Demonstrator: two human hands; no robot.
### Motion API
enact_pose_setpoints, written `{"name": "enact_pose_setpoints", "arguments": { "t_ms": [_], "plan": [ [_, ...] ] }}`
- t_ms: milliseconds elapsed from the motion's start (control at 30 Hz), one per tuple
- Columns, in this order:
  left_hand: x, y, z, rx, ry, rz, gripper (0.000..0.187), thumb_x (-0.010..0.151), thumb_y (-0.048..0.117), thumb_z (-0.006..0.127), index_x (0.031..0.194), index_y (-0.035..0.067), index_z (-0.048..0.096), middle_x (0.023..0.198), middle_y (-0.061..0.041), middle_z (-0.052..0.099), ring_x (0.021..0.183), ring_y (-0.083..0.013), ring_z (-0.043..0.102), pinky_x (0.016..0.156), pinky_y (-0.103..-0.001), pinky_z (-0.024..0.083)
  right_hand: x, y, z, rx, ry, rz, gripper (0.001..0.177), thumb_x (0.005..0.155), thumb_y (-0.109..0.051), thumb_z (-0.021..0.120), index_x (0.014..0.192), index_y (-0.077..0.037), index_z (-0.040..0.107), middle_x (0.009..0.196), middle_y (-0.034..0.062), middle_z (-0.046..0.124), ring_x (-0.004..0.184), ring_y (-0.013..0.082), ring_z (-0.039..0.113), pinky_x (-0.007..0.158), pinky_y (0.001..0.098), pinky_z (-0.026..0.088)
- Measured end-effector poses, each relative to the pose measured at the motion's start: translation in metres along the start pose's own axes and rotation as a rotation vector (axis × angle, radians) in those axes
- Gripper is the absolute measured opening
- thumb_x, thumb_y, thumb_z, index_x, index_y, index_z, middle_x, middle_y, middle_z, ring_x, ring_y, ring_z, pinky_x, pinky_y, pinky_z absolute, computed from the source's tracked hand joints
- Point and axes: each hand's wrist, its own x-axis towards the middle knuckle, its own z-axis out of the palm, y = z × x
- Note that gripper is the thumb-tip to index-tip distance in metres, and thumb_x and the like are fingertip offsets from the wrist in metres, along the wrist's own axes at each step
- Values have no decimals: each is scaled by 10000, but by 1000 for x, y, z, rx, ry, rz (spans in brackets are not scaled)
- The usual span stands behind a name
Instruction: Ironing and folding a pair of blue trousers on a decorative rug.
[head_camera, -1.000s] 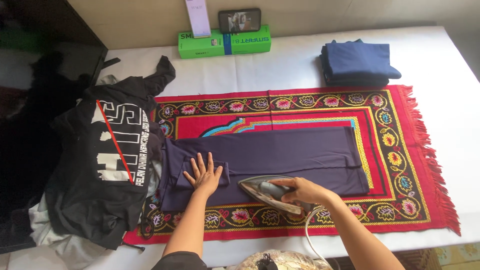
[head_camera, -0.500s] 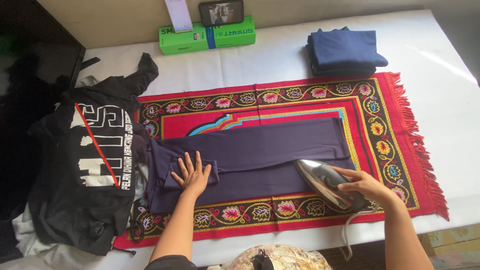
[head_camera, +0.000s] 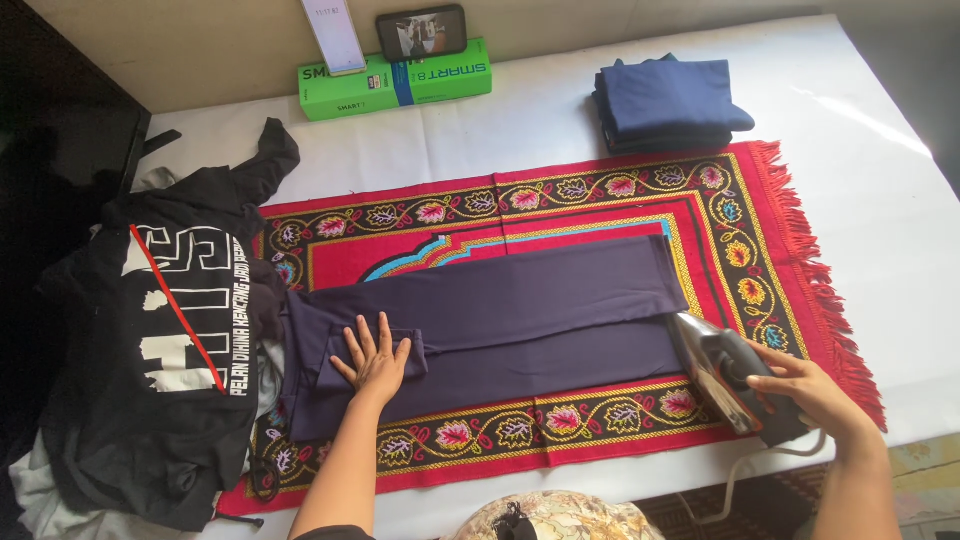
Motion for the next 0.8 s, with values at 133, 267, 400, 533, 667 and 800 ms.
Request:
{"name": "enact_pose_setpoints", "arguments": {
  "t_ms": [133, 267, 400, 533, 667, 800],
  "plan": [
    [3, -3, 4, -1, -2, -2, 788, 981, 685, 299, 1628, 390, -41, 1720, -40, -191, 1563, -326, -208, 1149, -718, -127, -12, 4, -8, 23, 112, 46, 811, 774, -112, 813, 1528, -303, 585, 778, 99, 627, 661, 208, 575, 633, 373, 445],
    [-1, 11, -5, -7, -1, -26, 777, 986, 669, 294, 1635, 357, 1, 1717, -77, -162, 1562, -347, -196, 1132, -743, -120, -34, -9, -5, 17, 230, -63, 786, 833, -141, 778, 1578, -297, 580, 792, 123, 630, 668, 196, 559, 616, 374, 426],
    [-9, 46, -3, 53, 238, 52, 738, 1019, 606, 351, 1639, 263, 145, 1711, -210, -51, 1568, -419, -105, 1112, -782, -66, -41, -51, 32, 225, 206, -186, 769, 853, -139, 722, 1589, -257, 530, 879, 66, 664, 727, 148, 595, 613, 335, 475],
    [-14, 104, 13, 44, 261, 271, 748, 1034, 581, 384, 1644, 213, 158, 1711, -211, -12, 1573, -423, -71, 1140, -773, -25, -40, -107, 93, 321, 11, -286, 871, 832, -101, 712, 1622, -331, 429, 877, 68, 655, 748, 146, 635, 618, 330, 532],
    [-21, 140, 21, -65, 14, 313, 771, 1034, 575, 393, 1653, 248, 70, 1711, -166, -121, 1568, -395, -148, 1173, -721, -56, -26, -150, 168, 355, -205, -307, 874, 821, -52, 719, 1582, -357, 414, 865, 69, 659, 712, 143, 640, 622, 328, 559],
    [-24, 148, 19, -54, -163, 241, 778, 1038, 554, 400, 1657, 301, 4, 1716, -95, -217, 1573, -352, -214, 1197, -681, -105, -16, -173, 238, 191, -309, -339, 832, 858, -26, 714, 1577, -333, 428, 879, 51, 693, 655, 110, 613, 587, 266, 501]
  ]
}}
